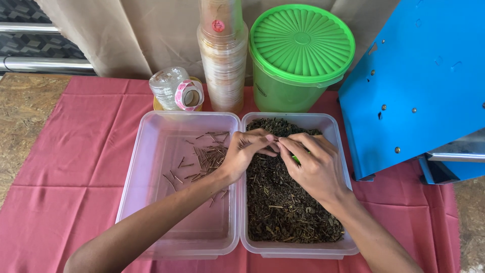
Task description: Sorting tea leaves by manually removing stems and sifting with a spoon.
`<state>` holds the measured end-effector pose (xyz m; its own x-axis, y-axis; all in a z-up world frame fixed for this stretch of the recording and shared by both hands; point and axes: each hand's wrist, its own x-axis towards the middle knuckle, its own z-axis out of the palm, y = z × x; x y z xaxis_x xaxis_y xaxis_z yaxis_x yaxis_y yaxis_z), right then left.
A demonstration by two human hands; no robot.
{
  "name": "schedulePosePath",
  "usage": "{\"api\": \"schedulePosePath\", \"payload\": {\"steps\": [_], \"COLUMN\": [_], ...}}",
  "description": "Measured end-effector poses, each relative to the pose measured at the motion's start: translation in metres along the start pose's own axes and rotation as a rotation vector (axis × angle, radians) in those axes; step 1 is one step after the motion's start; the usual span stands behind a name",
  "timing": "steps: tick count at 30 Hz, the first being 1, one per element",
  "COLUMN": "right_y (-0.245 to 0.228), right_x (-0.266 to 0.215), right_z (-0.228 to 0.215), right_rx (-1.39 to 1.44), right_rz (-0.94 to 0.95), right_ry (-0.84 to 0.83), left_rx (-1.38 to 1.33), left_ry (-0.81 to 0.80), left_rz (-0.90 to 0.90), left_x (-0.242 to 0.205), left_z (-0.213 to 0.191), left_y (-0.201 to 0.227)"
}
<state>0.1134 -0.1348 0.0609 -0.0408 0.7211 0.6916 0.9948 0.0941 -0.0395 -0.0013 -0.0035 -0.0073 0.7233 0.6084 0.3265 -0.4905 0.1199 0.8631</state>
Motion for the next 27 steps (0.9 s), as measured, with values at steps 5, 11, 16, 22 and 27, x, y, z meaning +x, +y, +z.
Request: {"api": "schedulePosePath", "payload": {"steps": [5,11,16,22,27], "right_y": [0.003,0.0,-0.002,-0.004,-0.004], "right_x": [-0.004,-0.001,0.001,0.002,0.005], "right_z": [0.005,0.003,0.001,-0.001,-0.002], "right_rx": [0.005,0.042,0.025,-0.024,-0.064], "right_rz": [0.007,0.002,-0.003,-0.028,-0.057], "right_ry": [-0.003,0.002,0.015,0.046,0.07], "left_rx": [-0.047,-0.011,-0.005,0.009,0.002], "left_ry": [-0.017,-0.028,-0.031,-0.045,-0.039], "left_rz": [-0.02,0.004,0.0,0.023,-0.003], "left_x": [0.0,-0.003,-0.004,-0.002,-0.002], "left_z": [-0.003,0.0,0.001,-0.003,-0.009], "left_y": [0.004,0.01,0.011,0.0,-0.009]}}
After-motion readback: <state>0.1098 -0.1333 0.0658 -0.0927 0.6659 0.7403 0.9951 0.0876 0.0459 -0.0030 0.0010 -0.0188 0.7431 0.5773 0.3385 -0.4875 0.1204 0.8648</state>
